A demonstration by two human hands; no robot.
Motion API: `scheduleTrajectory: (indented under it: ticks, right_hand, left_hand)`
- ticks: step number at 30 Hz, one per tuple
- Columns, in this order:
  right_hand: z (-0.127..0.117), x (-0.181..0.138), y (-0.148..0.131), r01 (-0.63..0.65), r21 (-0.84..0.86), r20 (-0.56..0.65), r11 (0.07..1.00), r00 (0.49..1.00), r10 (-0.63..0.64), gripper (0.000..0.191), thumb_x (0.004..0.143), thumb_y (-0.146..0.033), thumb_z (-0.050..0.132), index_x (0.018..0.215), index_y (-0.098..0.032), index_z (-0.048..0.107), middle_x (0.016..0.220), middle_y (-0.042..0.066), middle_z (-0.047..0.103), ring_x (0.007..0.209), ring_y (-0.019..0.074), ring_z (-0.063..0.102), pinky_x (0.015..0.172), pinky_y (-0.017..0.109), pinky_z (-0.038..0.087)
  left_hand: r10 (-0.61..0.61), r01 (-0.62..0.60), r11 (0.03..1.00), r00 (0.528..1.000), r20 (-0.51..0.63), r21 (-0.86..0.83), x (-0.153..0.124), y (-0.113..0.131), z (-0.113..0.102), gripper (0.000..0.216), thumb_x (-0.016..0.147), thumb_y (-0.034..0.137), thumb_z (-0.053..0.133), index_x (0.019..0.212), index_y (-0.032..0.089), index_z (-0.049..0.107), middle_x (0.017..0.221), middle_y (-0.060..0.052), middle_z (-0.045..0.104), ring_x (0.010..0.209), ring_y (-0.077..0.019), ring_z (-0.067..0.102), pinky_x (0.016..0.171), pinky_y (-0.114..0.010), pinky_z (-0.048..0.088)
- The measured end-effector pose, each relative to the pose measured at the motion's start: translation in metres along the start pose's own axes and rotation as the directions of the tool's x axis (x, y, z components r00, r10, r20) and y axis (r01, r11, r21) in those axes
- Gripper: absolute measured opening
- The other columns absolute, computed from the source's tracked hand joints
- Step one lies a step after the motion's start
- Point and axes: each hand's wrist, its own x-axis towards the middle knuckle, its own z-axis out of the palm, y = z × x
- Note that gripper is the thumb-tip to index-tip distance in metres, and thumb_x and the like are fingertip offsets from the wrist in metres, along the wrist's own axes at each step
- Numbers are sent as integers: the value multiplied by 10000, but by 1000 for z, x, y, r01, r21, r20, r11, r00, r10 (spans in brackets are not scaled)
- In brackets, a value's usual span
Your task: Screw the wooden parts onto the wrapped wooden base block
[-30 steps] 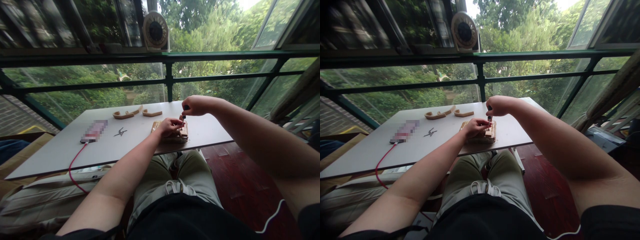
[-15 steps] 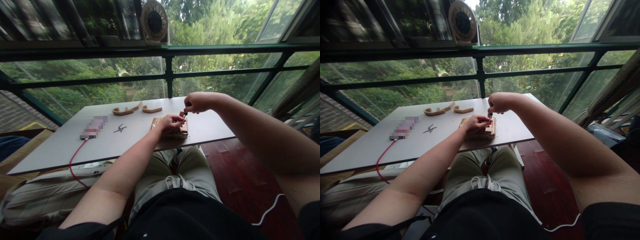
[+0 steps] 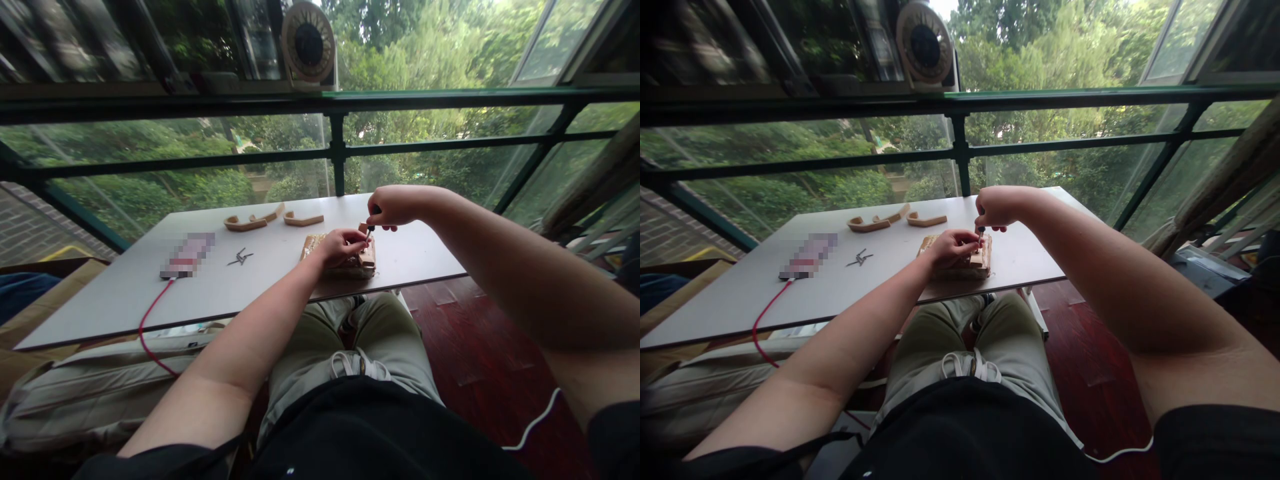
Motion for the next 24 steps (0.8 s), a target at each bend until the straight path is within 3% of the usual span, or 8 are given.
scheduleTrajectory:
  ticks: [13,24]
  right_hand:
    - [8,7,6,-29,-33,-11,999,1000,29,300,845,-403,564,812,-147,719,642,59,683,612,172,611,620,292,408]
    - [5,11,3,-44,-10,40,999,998,44,384,869,-448,528,768,-124,707,626,82,679,556,173,610,608,317,444]
  left_hand:
    - [30,-29,994,999,-12,101,-2,0,1,373,759,415,656,972,115,712,823,-64,697,689,-121,582,680,-243,460]
    - [-7,11,993,999,-35,120,0,-2,2,384,746,458,655,919,120,715,801,-55,687,635,-107,548,607,-227,427]
